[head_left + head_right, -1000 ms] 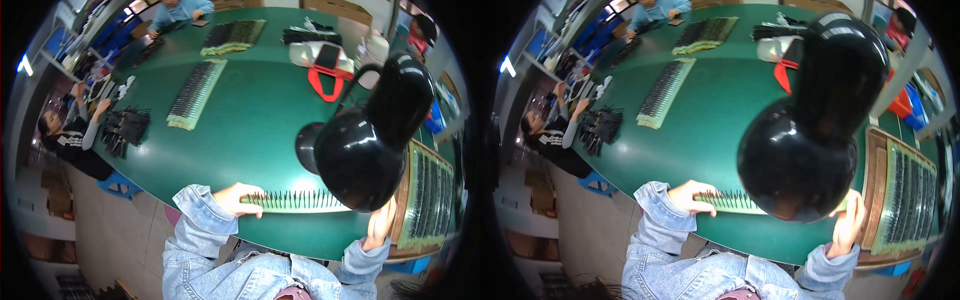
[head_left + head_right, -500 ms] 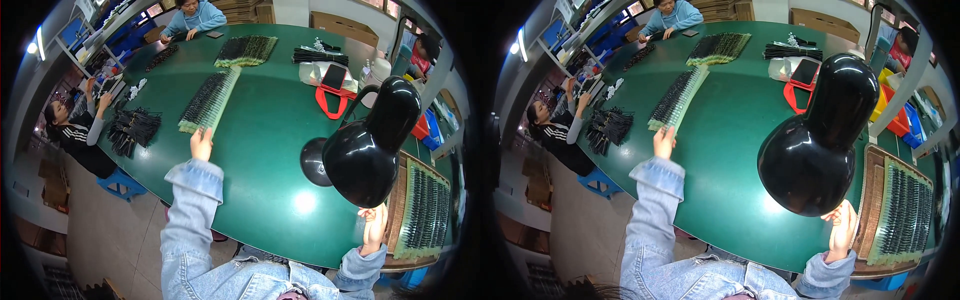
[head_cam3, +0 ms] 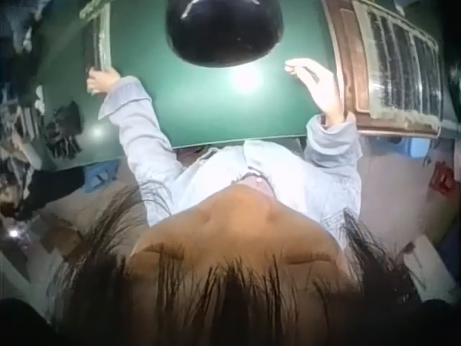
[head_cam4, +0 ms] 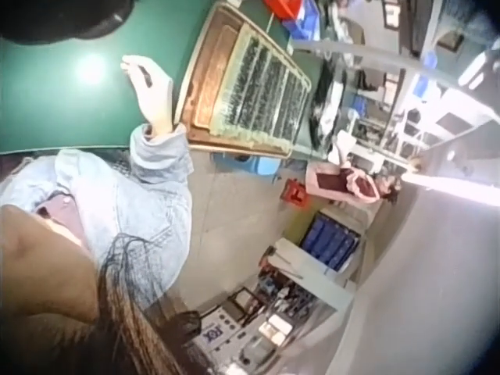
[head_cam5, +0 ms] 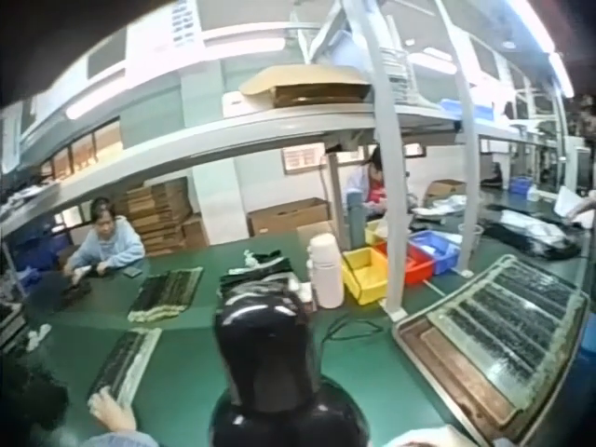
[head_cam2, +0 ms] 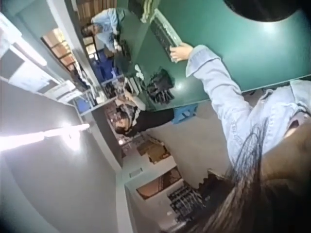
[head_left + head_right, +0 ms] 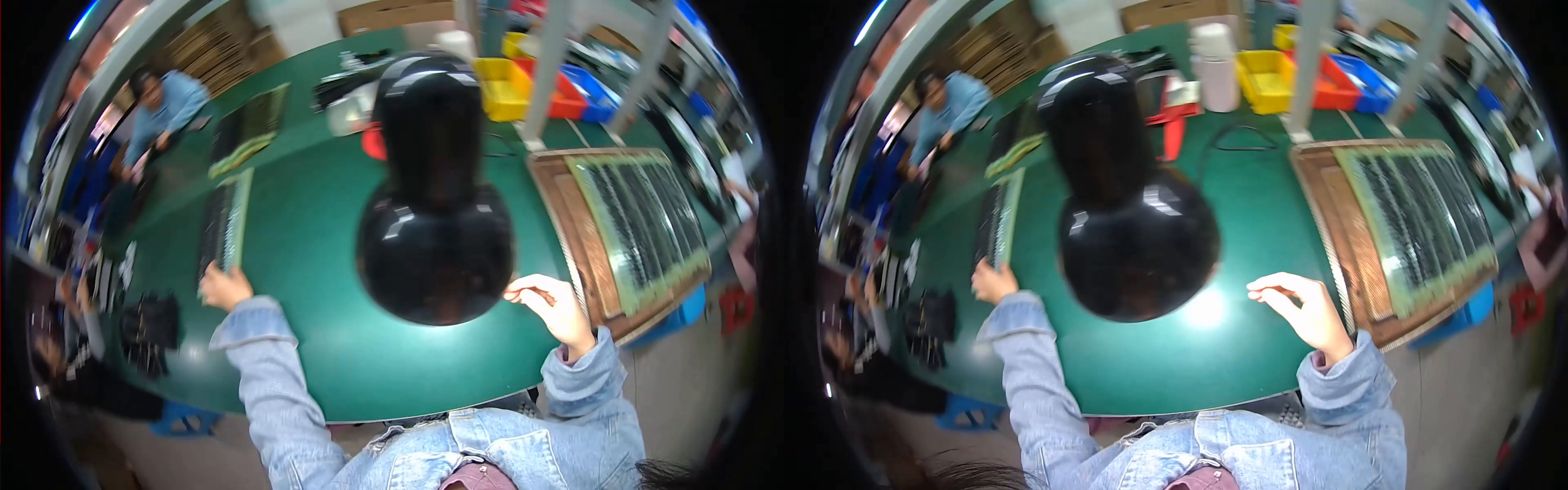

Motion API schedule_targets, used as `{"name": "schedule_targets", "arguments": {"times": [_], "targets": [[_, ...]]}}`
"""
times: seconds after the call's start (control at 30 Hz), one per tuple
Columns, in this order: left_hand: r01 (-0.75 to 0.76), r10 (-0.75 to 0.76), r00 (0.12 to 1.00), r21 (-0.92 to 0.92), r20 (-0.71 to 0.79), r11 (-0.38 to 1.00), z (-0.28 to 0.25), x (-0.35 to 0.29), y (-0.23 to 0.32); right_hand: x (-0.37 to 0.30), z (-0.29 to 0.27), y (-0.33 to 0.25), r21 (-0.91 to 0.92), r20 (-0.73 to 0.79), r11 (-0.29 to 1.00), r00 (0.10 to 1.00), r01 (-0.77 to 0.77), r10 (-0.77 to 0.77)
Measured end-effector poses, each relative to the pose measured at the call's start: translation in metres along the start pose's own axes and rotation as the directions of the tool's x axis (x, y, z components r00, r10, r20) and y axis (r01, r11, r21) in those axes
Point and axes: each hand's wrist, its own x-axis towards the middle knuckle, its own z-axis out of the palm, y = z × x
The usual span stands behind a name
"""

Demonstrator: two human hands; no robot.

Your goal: The person puts down a phone, then picks up bristle strips one at a time, turns each strip under a desk lamp, and places them onto a tray.

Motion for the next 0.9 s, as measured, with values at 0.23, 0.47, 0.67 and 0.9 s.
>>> {"name": "schedule_targets", "arguments": {"times": [0.23, 0.47, 0.67, 0.9], "targets": [[-0.245, 0.21, 0.958, -0.178, -0.195, 0.953, -0.022, -0.009, 0.032, -0.061, -0.074, 0.01, -0.502, -0.425, 0.859, 0.894, -0.103, -0.141], [-0.446, 0.493, 0.866, -0.578, -0.085, 0.683, -0.07, -0.043, 0.075, -0.101, -0.109, 0.051, -0.708, -0.677, 0.473, 0.695, -0.524, -0.243], [-0.317, 0.572, 0.817, -0.773, 0.072, 0.55, -0.134, -0.072, 0.112, -0.098, -0.113, 0.059, -0.558, -0.77, 0.639, 0.618, -0.529, -0.16], [-0.377, 0.617, 0.785, -0.755, 0.046, 0.536, -0.106, -0.087, 0.09, -0.095, -0.109, 0.063, -0.599, -0.738, 0.654, 0.634, -0.462, -0.229]]}}
